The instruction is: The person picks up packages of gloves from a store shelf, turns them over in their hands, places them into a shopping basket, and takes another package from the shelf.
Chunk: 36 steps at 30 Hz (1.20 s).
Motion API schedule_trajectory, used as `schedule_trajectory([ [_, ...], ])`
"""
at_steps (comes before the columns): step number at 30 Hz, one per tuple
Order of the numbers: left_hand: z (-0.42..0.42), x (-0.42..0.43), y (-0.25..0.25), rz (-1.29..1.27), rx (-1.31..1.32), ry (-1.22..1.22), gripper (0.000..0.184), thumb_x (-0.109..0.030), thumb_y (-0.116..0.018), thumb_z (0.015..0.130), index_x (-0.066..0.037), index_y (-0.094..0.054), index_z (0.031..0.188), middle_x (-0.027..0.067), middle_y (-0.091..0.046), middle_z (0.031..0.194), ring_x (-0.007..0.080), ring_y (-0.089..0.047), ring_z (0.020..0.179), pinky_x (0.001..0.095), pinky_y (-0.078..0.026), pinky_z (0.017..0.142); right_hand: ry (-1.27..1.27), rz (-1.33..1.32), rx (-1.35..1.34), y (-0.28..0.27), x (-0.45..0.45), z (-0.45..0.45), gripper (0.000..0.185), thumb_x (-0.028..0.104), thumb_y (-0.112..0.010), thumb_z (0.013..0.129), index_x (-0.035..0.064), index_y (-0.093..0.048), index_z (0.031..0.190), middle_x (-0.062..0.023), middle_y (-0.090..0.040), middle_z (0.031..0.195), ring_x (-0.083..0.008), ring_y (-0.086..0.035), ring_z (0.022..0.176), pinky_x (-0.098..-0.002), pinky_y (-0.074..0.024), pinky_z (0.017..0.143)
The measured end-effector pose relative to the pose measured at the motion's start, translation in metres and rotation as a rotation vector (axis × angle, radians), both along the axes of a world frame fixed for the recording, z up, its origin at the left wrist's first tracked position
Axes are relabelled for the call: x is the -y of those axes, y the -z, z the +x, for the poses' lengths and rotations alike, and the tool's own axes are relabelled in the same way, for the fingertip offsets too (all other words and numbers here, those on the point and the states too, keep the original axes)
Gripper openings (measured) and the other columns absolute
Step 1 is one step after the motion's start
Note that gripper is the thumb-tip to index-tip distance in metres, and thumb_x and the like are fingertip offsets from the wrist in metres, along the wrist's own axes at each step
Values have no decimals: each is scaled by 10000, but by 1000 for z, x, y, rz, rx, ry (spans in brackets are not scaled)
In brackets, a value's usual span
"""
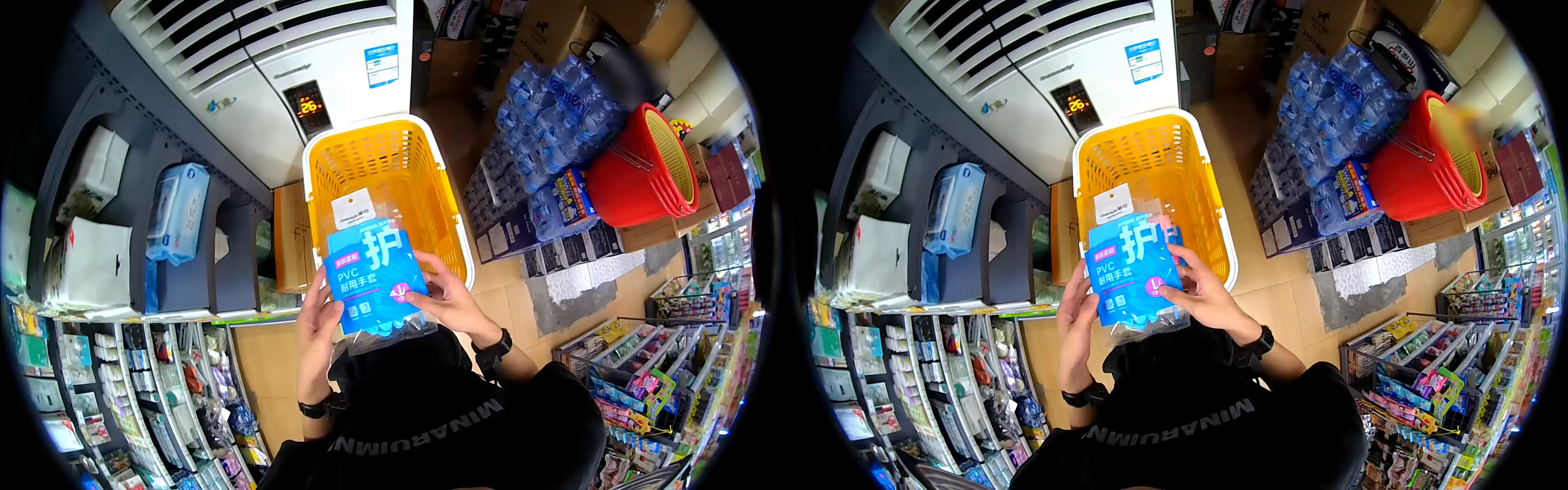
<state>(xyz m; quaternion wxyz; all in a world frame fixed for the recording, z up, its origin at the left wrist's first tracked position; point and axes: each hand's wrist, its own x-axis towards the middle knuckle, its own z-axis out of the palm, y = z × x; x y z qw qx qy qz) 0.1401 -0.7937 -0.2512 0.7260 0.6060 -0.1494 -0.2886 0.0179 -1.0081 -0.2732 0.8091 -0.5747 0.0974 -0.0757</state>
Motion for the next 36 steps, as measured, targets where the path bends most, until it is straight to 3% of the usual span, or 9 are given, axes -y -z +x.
schedule_trajectory([
  [7,30,3,6,17,3,32,568,-68,-553,1005,-99,-351,1534,138,-536,1396,183,-552,1219,323,-459,1009,69,18,7,6,4,24,669,-21,-672,919,102,-325,1478,-115,-628,1235,-163,-614,1088,-314,-530,906],
  [13,60,-10,8,-41,-10,88,580,-138,-548,1023,-108,-301,1546,158,-464,1480,217,-562,1241,326,-468,1001,181,-128,-65,-2,19,60,605,60,-696,923,70,-385,1442,-149,-670,1155,-183,-650,1022,-308,-518,900],
  [16,71,-18,7,-11,41,86,525,-174,-510,1032,-56,-342,1516,150,-481,1471,261,-575,1236,369,-482,1005,211,-273,-135,-5,29,89,614,72,-692,918,41,-372,1441,-174,-664,1132,-200,-651,1013,-311,-521,891],
  [22,93,-30,7,-70,-9,136,501,-143,-536,1023,-47,-375,1488,123,-496,1455,215,-560,1238,328,-467,1009,106,-533,-319,26,44,152,602,28,-650,916,-2,-349,1437,-187,-642,1191,-233,-641,1057,-340,-533,903],
  [25,97,-30,4,-67,-11,166,476,-149,-541,1022,-41,-410,1467,120,-511,1442,209,-563,1232,324,-460,1011,85,-644,-372,66,52,175,565,43,-650,898,-34,-383,1390,-206,-660,1155,-271,-677,1023,-359,-544,882],
  [30,101,-34,7,-44,29,189,457,-206,-507,1030,-38,-445,1450,127,-521,1450,253,-578,1243,351,-452,1018,36,-450,-501,86,48,191,527,44,-643,914,-36,-404,1377,-171,-629,1207,-236,-643,1059,-366,-541,896],
  [32,102,-34,10,-36,55,182,457,-228,-501,1035,-40,-449,1448,122,-530,1443,245,-583,1238,350,-452,1013,67,-288,-632,90,47,193,494,29,-657,871,-21,-487,1332,-187,-670,1150,-264,-690,992,-364,-557,877],
  [34,101,-34,12,-37,55,184,457,-243,-505,1035,-39,-458,1441,118,-533,1440,244,-585,1235,352,-453,1010,0,-221,-550,173,79,194,471,39,-668,855,-21,-531,1302,-192,-678,1136,-261,-689,997,-370,-558,878],
  [36,99,-34,12,-38,57,185,458,-257,-509,1035,-39,-466,1435,115,-537,1437,243,-587,1233,353,-453,1008,-65,-154,-465,189,83,193,451,49,-678,839,-20,-574,1272,-198,-686,1121,-258,-689,1002,-377,-559,879],
])
